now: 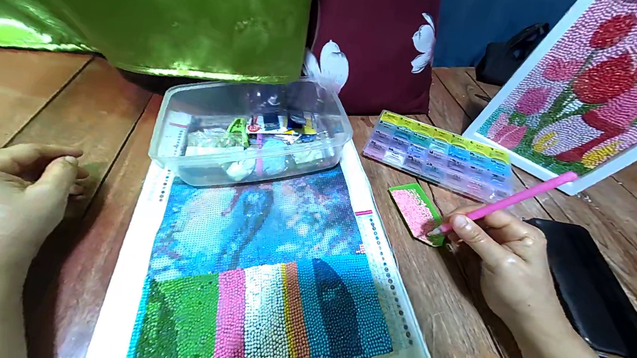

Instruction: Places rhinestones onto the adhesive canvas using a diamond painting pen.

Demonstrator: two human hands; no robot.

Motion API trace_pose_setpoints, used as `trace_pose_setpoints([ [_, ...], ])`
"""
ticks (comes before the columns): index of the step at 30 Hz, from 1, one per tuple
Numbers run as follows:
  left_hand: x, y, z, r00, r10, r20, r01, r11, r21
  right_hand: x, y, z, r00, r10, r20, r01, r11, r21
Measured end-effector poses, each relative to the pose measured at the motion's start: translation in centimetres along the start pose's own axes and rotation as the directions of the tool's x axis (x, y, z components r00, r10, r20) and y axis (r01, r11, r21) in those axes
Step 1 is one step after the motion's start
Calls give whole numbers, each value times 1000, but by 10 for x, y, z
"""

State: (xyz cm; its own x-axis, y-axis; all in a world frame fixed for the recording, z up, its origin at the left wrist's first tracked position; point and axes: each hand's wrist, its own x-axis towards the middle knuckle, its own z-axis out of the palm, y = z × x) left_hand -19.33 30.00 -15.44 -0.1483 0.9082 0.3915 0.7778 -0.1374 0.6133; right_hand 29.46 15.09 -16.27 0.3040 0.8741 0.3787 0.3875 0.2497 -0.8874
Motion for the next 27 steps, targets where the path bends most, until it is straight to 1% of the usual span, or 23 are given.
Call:
trace_pose_setpoints([
  [2, 0, 1, 0, 999, 41, -16, -41, 999, 17, -1, -8, 11, 999, -43, 32, 43, 999, 2],
  [5, -5, 18, -2, 1000, 26, -12, -25, 999, 24, 0, -19, 31, 991, -94, 97, 96, 995, -13],
  [10, -7, 29, -2, 1000, 22, -9, -22, 999, 33, 0, -21, 56, 970, -128, 207, 156, 980, -123],
  [14, -5, 30, -2, 999, 29, -15, -28, 999, 26, 0, -13, 61, 958, -156, 242, 199, 967, -162],
  [21, -4, 32, -2, 1000, 1, -6, -1, 1000, 28, -1, -10, 63, 954, -148, 260, 202, 960, -195],
  [27, -4, 32, -1, 1000, 13, -11, -12, 1000, 26, -2, -9, 62, 946, -167, 276, 227, 953, -201],
])
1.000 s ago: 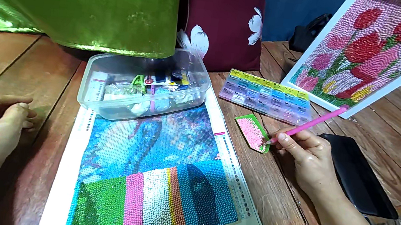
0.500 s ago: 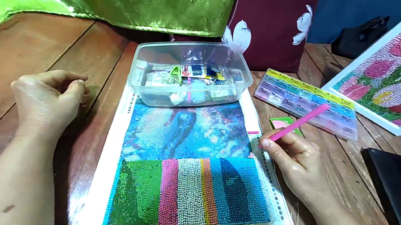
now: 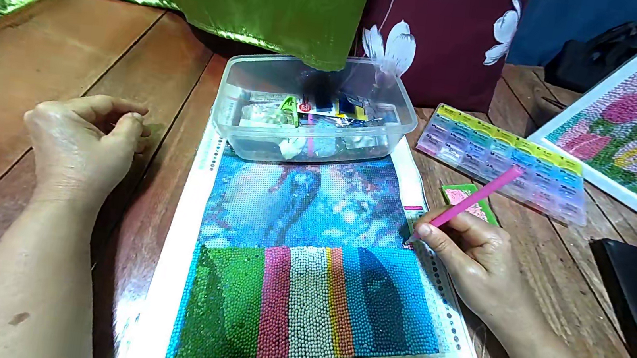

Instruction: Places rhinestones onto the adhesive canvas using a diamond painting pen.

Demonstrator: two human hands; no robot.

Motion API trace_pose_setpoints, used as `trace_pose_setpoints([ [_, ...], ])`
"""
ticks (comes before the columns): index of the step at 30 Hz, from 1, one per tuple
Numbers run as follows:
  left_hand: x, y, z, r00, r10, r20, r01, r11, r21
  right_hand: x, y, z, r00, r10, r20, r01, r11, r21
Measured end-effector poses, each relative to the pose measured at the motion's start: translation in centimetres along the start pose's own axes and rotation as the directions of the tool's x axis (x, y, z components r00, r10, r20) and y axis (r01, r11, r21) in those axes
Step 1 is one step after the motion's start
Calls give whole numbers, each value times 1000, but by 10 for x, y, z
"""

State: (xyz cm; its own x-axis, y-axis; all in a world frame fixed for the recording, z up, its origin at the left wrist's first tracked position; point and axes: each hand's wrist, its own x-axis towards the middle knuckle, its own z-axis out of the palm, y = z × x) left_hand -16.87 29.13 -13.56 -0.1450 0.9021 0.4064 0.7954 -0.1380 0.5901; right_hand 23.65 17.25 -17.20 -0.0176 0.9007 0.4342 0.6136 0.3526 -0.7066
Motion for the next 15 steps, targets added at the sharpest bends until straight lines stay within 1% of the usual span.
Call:
trace_pose_setpoints([
  [15, 1, -1, 0, 1000, -10, -6, 10, 1000, 13, 0, 2, 2, 999, -53, 8, 53, 998, -19],
])
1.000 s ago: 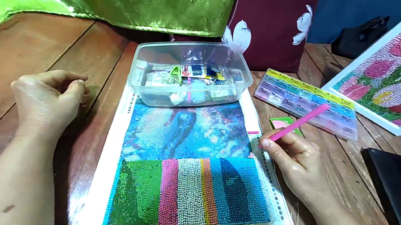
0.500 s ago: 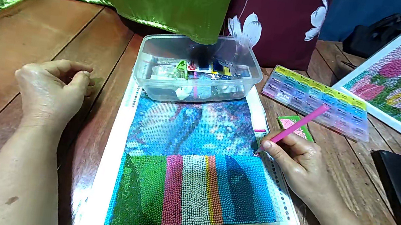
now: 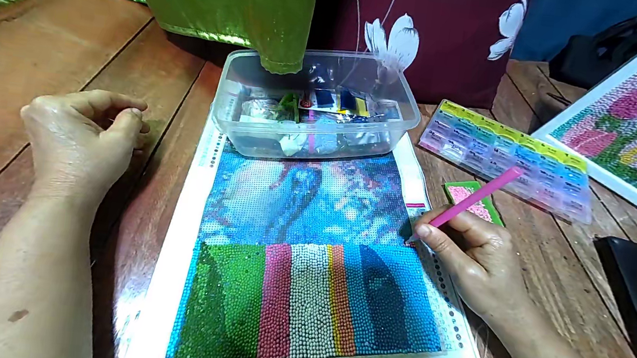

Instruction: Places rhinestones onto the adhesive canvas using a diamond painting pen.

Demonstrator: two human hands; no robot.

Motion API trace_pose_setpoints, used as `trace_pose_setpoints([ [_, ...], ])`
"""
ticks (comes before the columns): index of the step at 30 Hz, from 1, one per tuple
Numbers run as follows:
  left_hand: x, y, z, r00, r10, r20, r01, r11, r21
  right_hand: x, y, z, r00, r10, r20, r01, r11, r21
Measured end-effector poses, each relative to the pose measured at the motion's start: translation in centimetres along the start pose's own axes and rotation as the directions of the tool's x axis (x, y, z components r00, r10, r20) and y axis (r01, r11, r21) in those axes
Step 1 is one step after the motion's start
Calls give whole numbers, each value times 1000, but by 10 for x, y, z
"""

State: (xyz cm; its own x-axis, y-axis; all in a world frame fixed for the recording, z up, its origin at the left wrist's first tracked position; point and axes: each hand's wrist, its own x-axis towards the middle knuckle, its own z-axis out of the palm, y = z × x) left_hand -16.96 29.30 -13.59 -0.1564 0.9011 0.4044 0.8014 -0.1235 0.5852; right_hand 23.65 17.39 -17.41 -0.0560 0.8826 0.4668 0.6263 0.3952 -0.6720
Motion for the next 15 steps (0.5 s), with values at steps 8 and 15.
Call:
trace_pose_setpoints([
  [8, 0, -1, -1, 1000, 10, 11, -10, 1000, -4, 0, -1, 0, 998, -70, 3, 70, 996, -50],
  [15, -3, 6, -2, 1000, 8, 8, -8, 1000, 2, 0, 0, 2, 978, -206, 31, 208, 973, -101],
])
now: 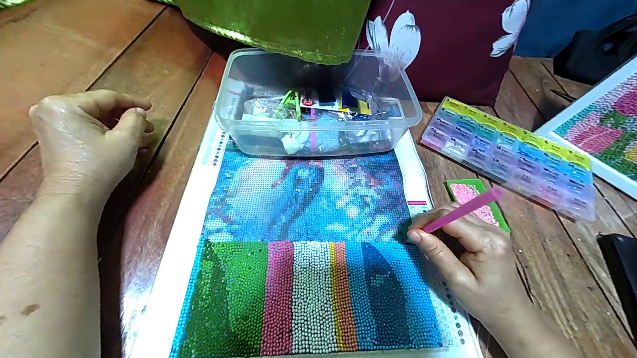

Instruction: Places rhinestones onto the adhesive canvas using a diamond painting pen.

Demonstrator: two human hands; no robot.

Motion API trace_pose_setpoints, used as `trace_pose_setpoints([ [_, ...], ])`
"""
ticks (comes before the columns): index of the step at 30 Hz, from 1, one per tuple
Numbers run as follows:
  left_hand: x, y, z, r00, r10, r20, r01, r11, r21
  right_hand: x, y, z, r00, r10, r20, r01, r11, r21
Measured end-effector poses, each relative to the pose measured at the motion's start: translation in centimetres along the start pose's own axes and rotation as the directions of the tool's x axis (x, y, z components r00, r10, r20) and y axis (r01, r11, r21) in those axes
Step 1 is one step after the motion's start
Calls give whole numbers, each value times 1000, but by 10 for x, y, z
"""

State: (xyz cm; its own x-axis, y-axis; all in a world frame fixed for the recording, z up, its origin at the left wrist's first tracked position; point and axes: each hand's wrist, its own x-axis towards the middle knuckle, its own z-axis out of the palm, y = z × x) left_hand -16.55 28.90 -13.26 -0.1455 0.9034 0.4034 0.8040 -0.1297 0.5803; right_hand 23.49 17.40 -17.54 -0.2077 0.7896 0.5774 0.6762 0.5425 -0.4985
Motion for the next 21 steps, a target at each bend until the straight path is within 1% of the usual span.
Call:
trace_pose_setpoints([
  [3, 0, -1, 0, 1000, -10, 2, 10, 1000, -8, -3, 4, -2, 981, 194, -5, -190, 963, 189],
  [4, 1, -2, 1, 1000, -9, 2, 9, 1000, -11, -3, 4, -3, 971, 240, -10, -231, 943, 240],
  [6, 1, -3, 2, 1000, -6, 1, 6, 1000, -14, -3, 3, -4, 960, 277, -23, -259, 921, 292],
  [14, 1, -2, 1, 1000, -26, 5, 26, 999, -24, -2, 4, 0, 978, 210, -14, -200, 946, 256],
  [21, 3, -7, 1, 1000, 18, 9, -18, 1000, 2, -2, 5, 0, 984, 179, -15, -172, 962, 214],
])
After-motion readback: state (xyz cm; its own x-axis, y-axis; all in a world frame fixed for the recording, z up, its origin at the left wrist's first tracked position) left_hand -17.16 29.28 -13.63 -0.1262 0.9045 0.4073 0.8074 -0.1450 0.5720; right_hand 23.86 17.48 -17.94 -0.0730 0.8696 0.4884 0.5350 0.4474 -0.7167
